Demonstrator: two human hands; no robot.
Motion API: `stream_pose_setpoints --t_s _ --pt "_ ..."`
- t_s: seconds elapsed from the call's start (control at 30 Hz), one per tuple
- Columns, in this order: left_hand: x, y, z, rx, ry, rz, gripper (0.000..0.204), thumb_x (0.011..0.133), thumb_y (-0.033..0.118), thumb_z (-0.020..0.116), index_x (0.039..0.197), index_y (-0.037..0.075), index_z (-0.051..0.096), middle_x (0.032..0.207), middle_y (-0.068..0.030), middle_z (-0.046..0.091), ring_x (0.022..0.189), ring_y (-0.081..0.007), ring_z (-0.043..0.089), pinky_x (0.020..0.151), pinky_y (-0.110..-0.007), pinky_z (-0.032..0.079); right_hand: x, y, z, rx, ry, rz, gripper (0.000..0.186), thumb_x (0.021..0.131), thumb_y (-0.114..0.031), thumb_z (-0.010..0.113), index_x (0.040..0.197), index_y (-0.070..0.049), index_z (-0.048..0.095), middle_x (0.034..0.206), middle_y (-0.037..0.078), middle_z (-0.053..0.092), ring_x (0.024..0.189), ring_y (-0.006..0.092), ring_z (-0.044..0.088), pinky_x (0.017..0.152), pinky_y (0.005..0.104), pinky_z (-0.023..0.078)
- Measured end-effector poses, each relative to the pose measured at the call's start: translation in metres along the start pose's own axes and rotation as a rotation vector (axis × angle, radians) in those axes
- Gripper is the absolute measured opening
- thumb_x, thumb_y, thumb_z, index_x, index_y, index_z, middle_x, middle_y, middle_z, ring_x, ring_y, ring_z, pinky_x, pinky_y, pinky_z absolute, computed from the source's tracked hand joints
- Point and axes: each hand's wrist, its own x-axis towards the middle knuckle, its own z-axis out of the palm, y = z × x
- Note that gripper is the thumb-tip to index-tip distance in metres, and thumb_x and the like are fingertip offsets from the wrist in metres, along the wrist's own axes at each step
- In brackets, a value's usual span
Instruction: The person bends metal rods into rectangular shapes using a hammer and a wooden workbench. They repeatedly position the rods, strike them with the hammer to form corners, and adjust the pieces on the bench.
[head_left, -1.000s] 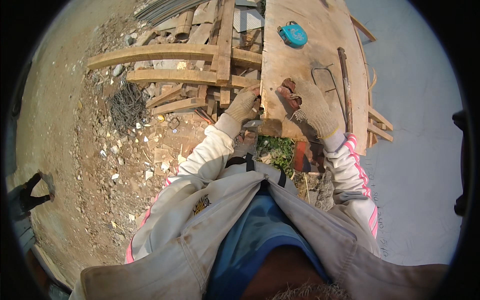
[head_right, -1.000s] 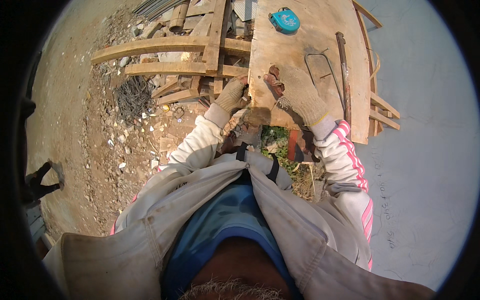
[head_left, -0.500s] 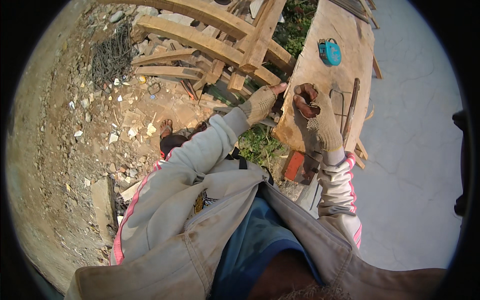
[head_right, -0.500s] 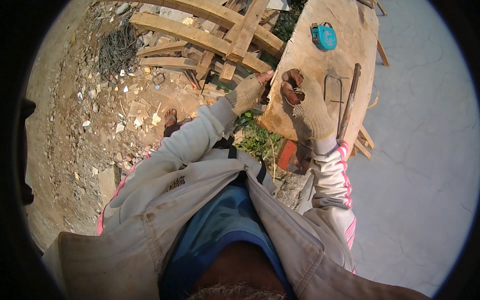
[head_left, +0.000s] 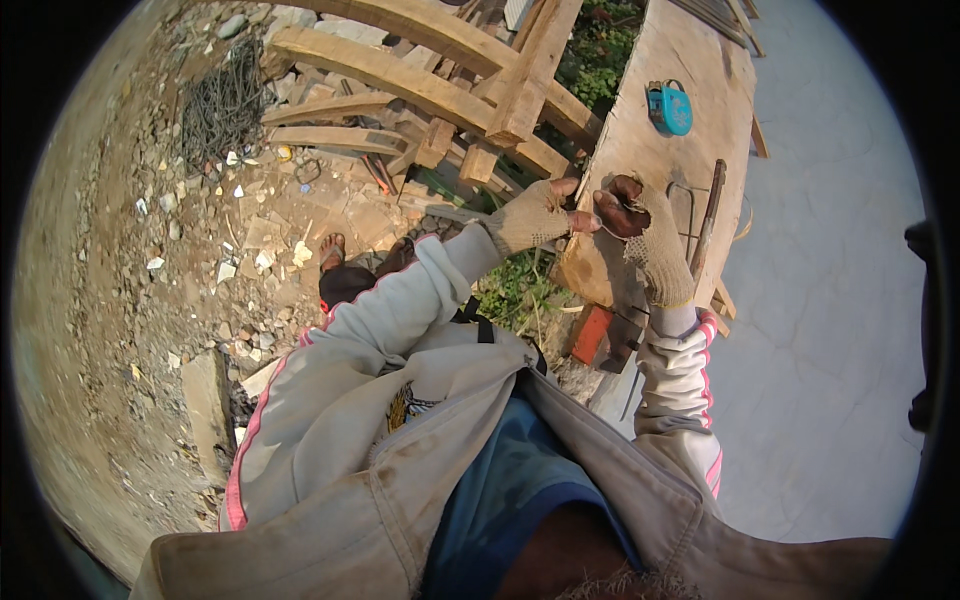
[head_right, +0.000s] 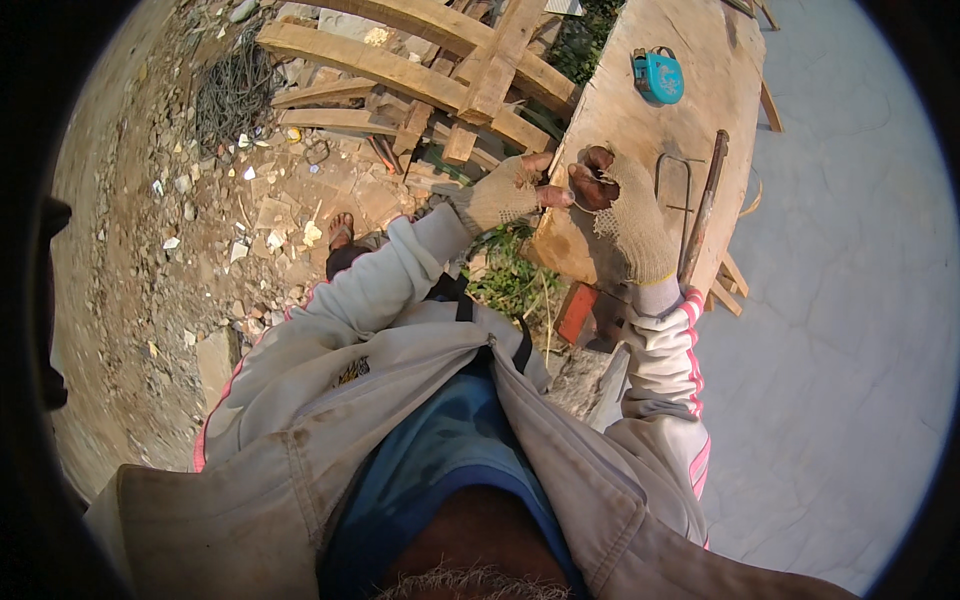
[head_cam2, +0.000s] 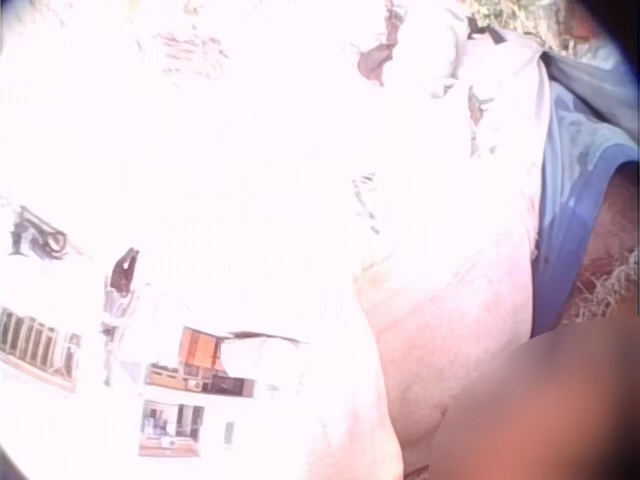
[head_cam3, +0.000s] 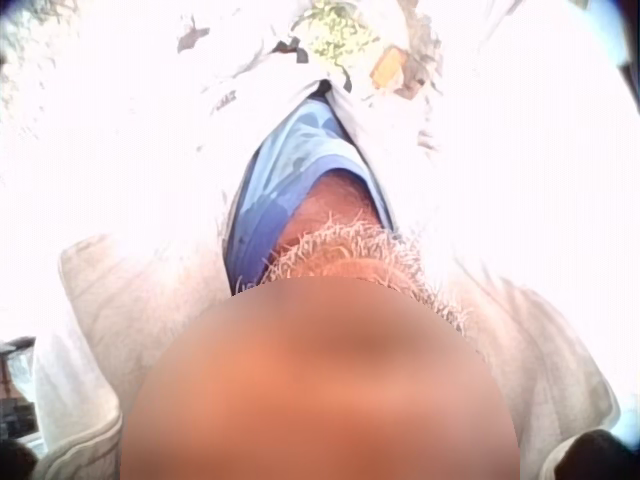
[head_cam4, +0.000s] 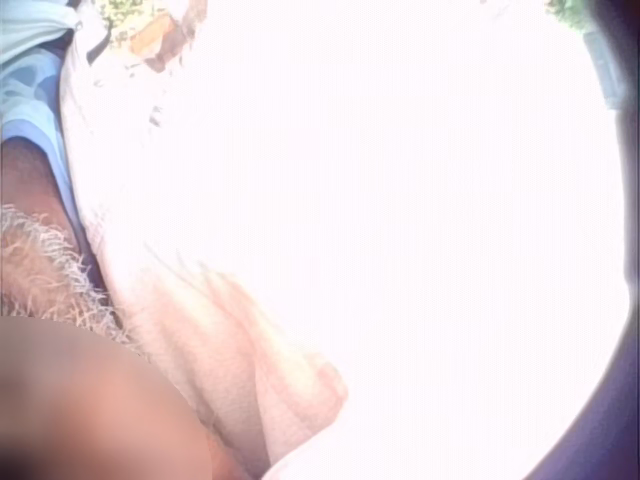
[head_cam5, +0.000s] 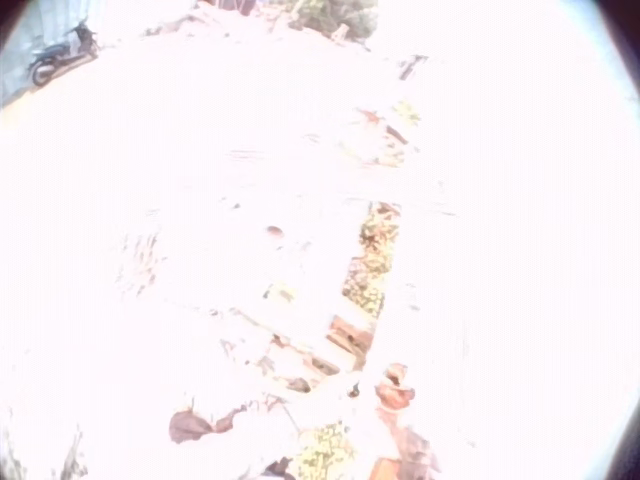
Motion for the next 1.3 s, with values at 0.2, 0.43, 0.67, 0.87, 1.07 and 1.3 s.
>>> stream_pose_setpoints --t_s 0.2,0.43,0.67,0.87,1.07,1.3 --pt "-0.001 -0.001 -0.002 0.284 0.163 -0.008 0.083 0.085 0.024 0.085 0.144 -0.016 0.043 0.138 -0.0242 0.059 0.121 -0.0213 0.061 0.102 -0.032 0.050 -0.008 -0.022 0.012 -0.723 0.104 -0.090 0.030 0.100 -0.022 0.066 0.080 -0.005 0.053 0.069 0.000 0.045 0.064 0.0096 0.037 0.057 0.0279 0.030" --pt "-0.004 0.008 -0.003 0.316 0.116 -0.052 0.102 0.081 0.032 0.088 0.147 -0.022 0.032 0.147 -0.0341 0.048 0.132 -0.0262 0.054 0.106 -0.034 0.047 0.000 -0.020 0.017 -0.812 0.122 -0.054 0.034 0.096 -0.016 0.070 0.076 -0.005 0.045 0.067 0.000 0.040 0.066 0.0106 0.037 0.057 0.0303 0.032" --pt "-0.005 0.001 -0.003 0.203 0.083 0.018 0.096 0.086 0.028 0.085 0.148 -0.021 0.029 0.145 -0.0308 0.051 0.128 -0.0247 0.057 0.101 -0.033 0.051 -0.010 -0.043 0.029 -0.922 0.184 0.104 0.017 0.096 -0.016 0.069 0.089 -0.001 0.063 0.071 0.003 0.053 0.068 0.0135 0.048 0.063 0.0323 0.040" --pt "-0.004 -0.002 0.002 0.043 0.071 0.083 0.069 0.090 0.012 0.079 0.140 -0.019 0.043 0.127 -0.0226 0.065 0.112 -0.0173 0.065 0.094 -0.030 0.054 -0.002 -0.029 0.027 -1.002 0.135 -0.113 0.024 0.098 -0.018 0.068 0.081 -0.002 0.061 0.068 0.003 0.052 0.066 0.0142 0.048 0.061 0.0326 0.039" --pt "0.002 -0.010 -0.005 0.012 -0.031 0.062 0.068 0.089 0.018 0.080 0.137 -0.017 0.047 0.129 -0.0199 0.064 0.117 -0.0179 0.062 0.097 -0.032 0.052 -0.006 -0.021 0.020 -0.737 0.125 0.003 0.029 0.102 -0.017 0.063 0.077 -0.004 0.059 0.068 0.000 0.049 0.063 0.0094 0.042 0.058 0.0280 0.035" --pt "0.008 -0.032 -0.003 0.400 0.180 0.053 0.080 0.084 0.031 0.085 0.139 -0.014 0.048 0.136 -0.0230 0.060 0.132 -0.0234 0.053 0.112 -0.036 0.041 -0.005 -0.021 0.022 -0.750 0.136 -0.021 0.027 0.100 -0.025 0.070 0.087 -0.002 0.062 0.072 0.000 0.056 0.066 0.0093 0.049 0.062 0.0254 0.040"
